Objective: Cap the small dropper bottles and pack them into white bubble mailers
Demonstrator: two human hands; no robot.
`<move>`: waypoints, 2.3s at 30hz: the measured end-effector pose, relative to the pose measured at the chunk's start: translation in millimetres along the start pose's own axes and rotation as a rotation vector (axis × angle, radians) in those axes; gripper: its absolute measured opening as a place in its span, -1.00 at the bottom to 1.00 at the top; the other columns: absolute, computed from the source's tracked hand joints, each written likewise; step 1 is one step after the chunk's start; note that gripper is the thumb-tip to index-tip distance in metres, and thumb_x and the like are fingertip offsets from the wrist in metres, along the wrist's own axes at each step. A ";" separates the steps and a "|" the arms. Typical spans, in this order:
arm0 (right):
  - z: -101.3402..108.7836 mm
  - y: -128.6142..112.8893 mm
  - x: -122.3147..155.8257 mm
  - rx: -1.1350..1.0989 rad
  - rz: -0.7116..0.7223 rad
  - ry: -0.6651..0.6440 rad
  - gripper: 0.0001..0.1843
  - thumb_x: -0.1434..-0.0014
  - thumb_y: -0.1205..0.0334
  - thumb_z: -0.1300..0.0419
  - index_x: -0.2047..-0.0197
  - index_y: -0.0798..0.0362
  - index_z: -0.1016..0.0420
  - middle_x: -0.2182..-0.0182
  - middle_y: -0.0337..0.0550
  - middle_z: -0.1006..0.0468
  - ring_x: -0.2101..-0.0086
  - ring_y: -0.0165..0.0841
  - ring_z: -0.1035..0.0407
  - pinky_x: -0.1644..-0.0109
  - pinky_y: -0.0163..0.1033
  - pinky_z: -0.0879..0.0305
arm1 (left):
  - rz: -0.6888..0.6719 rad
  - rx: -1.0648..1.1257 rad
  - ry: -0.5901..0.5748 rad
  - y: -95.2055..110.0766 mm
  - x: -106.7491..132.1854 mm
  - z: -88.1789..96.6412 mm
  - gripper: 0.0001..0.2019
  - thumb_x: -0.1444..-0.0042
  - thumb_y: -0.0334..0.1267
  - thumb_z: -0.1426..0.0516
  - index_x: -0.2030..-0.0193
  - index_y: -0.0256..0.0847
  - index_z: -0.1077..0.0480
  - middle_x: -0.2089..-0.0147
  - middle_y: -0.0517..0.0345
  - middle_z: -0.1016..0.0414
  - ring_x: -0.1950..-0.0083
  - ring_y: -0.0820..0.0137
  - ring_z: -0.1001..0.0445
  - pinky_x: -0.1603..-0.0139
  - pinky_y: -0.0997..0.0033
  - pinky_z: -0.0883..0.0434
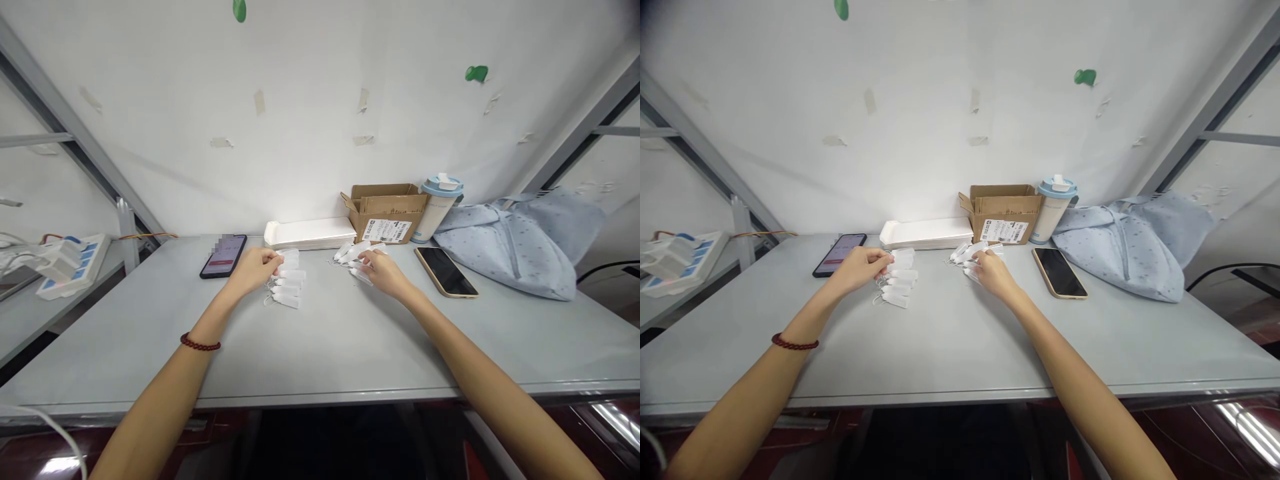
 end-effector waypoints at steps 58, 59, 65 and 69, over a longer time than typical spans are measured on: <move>9.4 -43.2 17.3 -1.109 -0.164 -0.077 -0.63 0.13 0.03 -0.34 0.29 0.11 -0.54 0.52 -0.25 -0.44 0.48 -0.45 -0.27 0.27 -0.22 -0.23 | -0.080 0.333 -0.390 34.3 22.8 -36.2 -0.73 -0.02 -0.06 -0.14 0.40 -0.27 -0.41 0.48 0.15 -0.42 0.52 0.52 -0.29 0.47 0.49 -0.29; 10.5 -41.7 16.5 -1.119 -0.169 -0.050 -0.64 0.13 0.03 -0.33 0.31 0.11 -0.53 0.52 -0.25 -0.43 0.48 -0.45 -0.27 0.27 -0.22 -0.23 | -0.081 0.323 -0.386 35.1 23.0 -35.2 -0.73 -0.02 -0.06 -0.14 0.41 -0.27 -0.42 0.48 0.15 -0.42 0.52 0.52 -0.28 0.48 0.50 -0.29; 15.8 -38.6 14.9 -1.132 -0.177 0.004 -0.65 0.13 0.03 -0.32 0.33 0.10 -0.52 0.52 -0.25 -0.42 0.48 -0.44 -0.27 0.28 -0.22 -0.23 | -0.072 0.292 -0.341 38.2 23.9 -31.9 -0.71 -0.03 -0.06 -0.14 0.33 -0.29 -0.46 0.49 0.15 -0.41 0.51 0.49 -0.29 0.52 0.51 -0.28; 16.3 -43.1 17.2 -1.093 -0.143 -0.037 -0.67 0.10 0.03 -0.31 0.32 0.10 -0.51 0.55 -0.27 -0.39 0.49 -0.45 -0.25 0.29 -0.23 -0.21 | -0.053 0.315 -0.331 35.4 23.3 -34.6 -0.65 -0.04 -0.07 -0.14 0.16 -0.31 -0.45 0.44 0.16 -0.43 0.49 0.50 -0.31 0.49 0.51 -0.29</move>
Point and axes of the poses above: each hand's wrist, its own x-axis away from the middle knuckle, its own z-axis out of the back of the hand, y = z × x, the point moved 2 cm from there along -x, towards the middle knuckle
